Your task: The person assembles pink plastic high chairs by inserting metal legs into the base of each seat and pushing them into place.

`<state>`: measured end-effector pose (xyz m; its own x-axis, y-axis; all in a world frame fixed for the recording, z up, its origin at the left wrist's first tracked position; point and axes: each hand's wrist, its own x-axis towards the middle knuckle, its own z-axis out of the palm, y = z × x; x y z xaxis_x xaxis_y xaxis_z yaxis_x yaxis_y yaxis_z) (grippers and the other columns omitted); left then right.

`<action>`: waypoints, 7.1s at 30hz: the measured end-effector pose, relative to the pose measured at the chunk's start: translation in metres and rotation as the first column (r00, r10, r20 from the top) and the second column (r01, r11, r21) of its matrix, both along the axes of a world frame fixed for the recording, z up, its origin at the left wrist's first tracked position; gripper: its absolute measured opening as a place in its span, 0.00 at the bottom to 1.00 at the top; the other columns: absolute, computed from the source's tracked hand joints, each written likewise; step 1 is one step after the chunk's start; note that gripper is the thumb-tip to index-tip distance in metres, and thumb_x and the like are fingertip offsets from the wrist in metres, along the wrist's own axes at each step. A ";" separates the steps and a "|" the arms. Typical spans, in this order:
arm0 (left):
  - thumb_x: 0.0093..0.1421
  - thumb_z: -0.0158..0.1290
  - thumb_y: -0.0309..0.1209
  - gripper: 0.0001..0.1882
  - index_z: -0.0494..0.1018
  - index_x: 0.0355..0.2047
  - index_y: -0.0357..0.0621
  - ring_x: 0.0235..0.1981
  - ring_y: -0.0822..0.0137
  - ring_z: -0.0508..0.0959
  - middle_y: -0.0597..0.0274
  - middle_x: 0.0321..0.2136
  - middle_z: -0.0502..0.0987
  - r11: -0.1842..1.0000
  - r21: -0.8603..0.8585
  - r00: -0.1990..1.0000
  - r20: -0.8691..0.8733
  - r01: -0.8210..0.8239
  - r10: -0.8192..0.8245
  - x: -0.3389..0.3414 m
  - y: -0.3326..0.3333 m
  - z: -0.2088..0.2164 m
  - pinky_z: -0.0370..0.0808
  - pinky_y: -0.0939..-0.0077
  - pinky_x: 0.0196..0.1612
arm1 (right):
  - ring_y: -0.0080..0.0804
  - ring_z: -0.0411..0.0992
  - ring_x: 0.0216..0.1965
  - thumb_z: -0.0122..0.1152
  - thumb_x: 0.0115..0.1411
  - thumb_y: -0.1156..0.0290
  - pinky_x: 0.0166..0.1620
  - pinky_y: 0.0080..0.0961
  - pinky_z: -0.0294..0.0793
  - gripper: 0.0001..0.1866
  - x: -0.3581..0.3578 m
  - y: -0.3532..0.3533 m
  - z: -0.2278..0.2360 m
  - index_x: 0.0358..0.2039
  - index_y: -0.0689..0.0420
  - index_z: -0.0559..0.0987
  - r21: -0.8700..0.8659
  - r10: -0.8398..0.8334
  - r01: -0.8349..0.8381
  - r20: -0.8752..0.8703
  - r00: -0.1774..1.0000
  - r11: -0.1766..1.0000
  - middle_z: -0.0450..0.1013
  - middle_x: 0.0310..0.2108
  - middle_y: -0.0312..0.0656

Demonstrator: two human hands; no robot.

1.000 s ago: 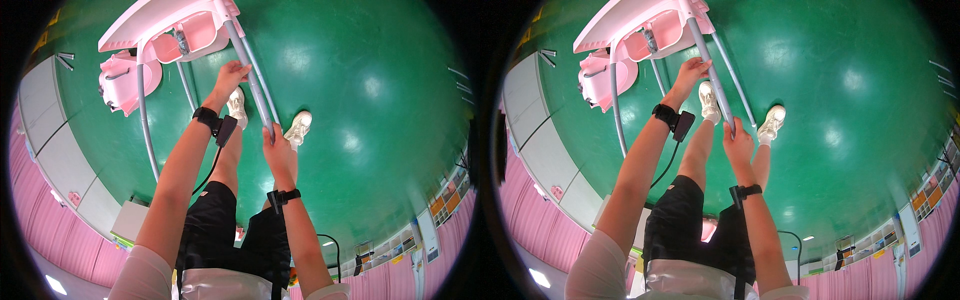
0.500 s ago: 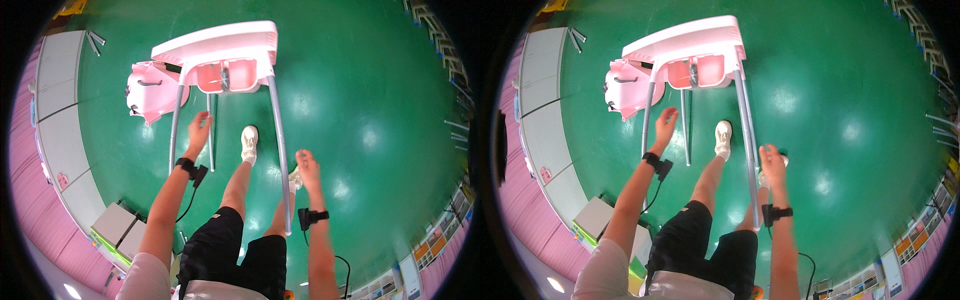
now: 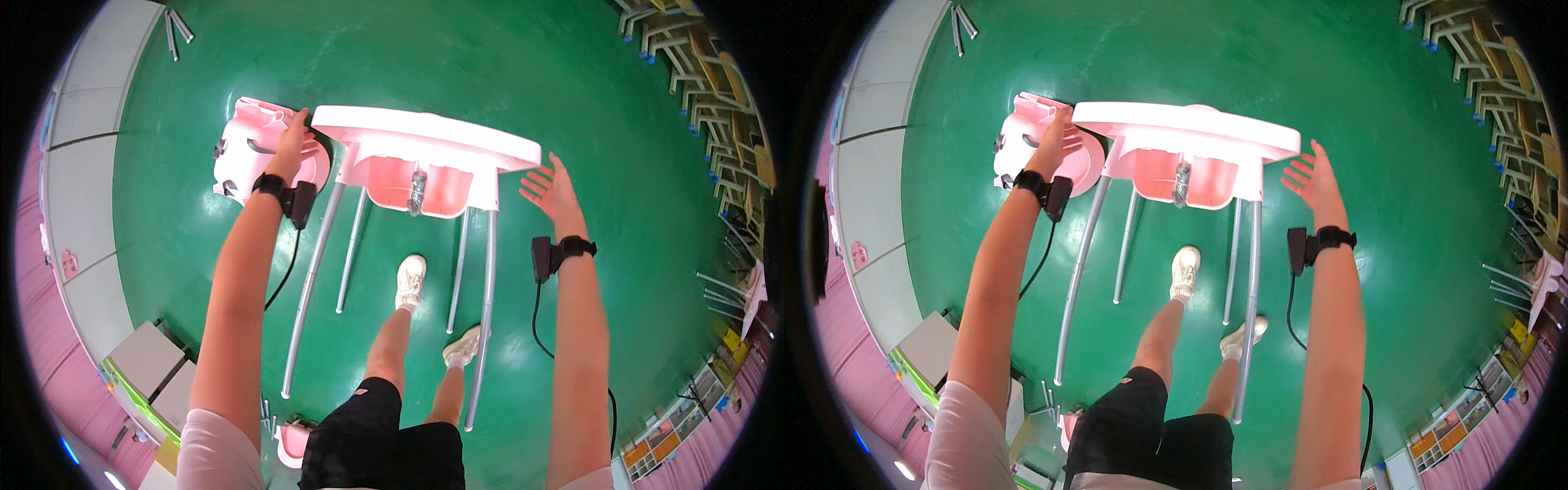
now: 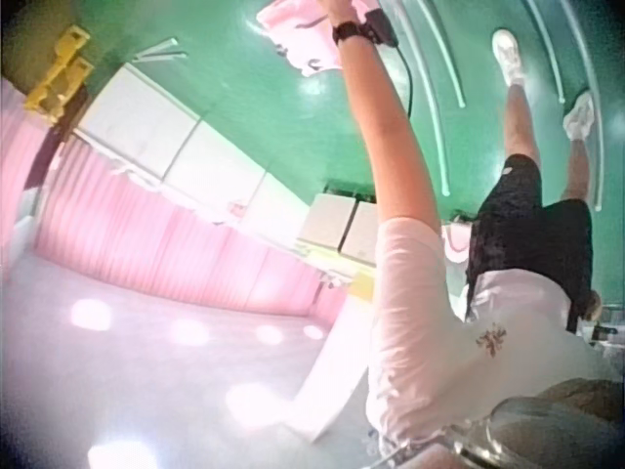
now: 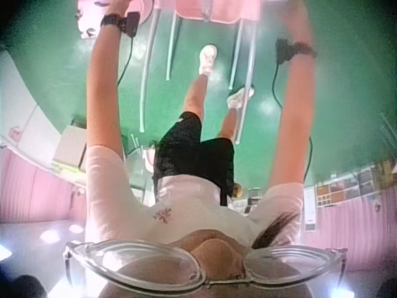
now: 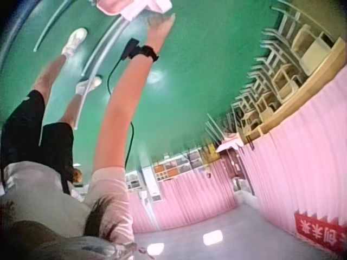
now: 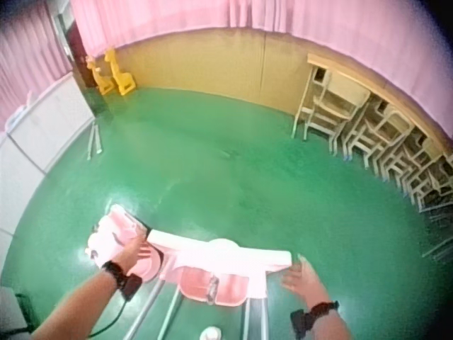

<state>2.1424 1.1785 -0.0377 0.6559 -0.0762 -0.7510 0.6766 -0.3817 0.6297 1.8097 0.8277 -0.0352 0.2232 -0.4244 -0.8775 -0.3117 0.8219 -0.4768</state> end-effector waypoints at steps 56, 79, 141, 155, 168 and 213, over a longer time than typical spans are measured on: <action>0.63 0.51 0.44 0.32 0.48 0.51 0.35 0.35 0.68 0.71 0.57 0.36 0.69 0.760 -0.229 0.781 0.003 0.609 -0.625 -0.238 0.280 -0.017 0.74 0.70 0.36 | 0.29 0.65 0.48 0.60 0.61 0.57 0.49 0.28 0.68 0.30 -0.282 0.284 0.053 0.55 0.58 0.59 -0.116 0.194 -0.171 0.235 0.953 0.978 0.65 0.47 0.42; 0.61 0.54 0.43 0.29 0.62 0.55 0.38 0.31 0.72 0.70 0.62 0.35 0.71 0.923 -0.218 0.944 -0.023 0.317 -0.329 -0.297 0.138 0.024 0.70 0.76 0.36 | 0.30 0.71 0.39 0.67 0.54 0.65 0.43 0.28 0.70 0.24 -0.282 0.244 -0.011 0.46 0.63 0.70 -0.340 -0.110 0.086 -0.052 0.993 0.937 0.73 0.39 0.42; 0.57 0.57 0.42 0.26 0.70 0.46 0.31 0.34 0.67 0.76 0.58 0.36 0.77 0.888 -0.242 0.901 0.300 0.391 -0.315 0.364 -0.559 0.111 0.73 0.70 0.40 | 0.39 0.65 0.29 0.55 0.33 0.74 0.33 0.36 0.67 0.09 0.372 -0.431 0.043 0.20 0.56 0.69 -0.302 -0.340 0.389 0.204 0.918 0.870 0.64 0.22 0.43; 0.58 0.55 0.42 0.27 0.69 0.49 0.30 0.39 0.68 0.75 0.58 0.39 0.75 0.785 -0.264 0.826 0.253 0.561 -0.505 0.416 -0.631 0.064 0.73 0.73 0.43 | 0.39 0.64 0.28 0.56 0.32 0.69 0.30 0.39 0.65 0.12 0.391 -0.472 -0.045 0.20 0.56 0.67 -0.303 -0.397 0.368 -0.036 0.917 0.879 0.63 0.23 0.42; 0.54 0.60 0.44 0.34 0.61 0.51 0.31 0.38 0.66 0.75 0.55 0.39 0.73 0.865 -0.095 0.869 0.108 0.493 -0.483 0.401 -0.627 0.012 0.75 0.71 0.41 | 0.33 0.62 0.19 0.55 0.36 0.71 0.23 0.30 0.61 0.07 0.384 -0.472 -0.036 0.17 0.61 0.71 -0.391 -0.401 0.317 -0.154 0.903 0.864 0.63 0.17 0.37; 0.60 0.52 0.46 0.21 0.73 0.41 0.39 0.35 0.67 0.78 0.59 0.34 0.79 0.199 -0.087 0.167 0.284 -0.976 0.944 -0.264 -0.333 0.114 0.75 0.72 0.38 | 0.34 0.73 0.40 0.52 0.54 0.70 0.45 0.30 0.75 0.10 0.561 -0.294 -0.003 0.37 0.58 0.74 0.176 0.778 -0.876 0.405 0.480 0.449 0.74 0.38 0.39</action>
<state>1.8779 0.8453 0.0765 0.2881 0.8015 -0.5240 0.3979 0.3975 0.8268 2.3706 0.5333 -0.0386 0.5181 0.3685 -0.7719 -0.8485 0.3356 -0.4093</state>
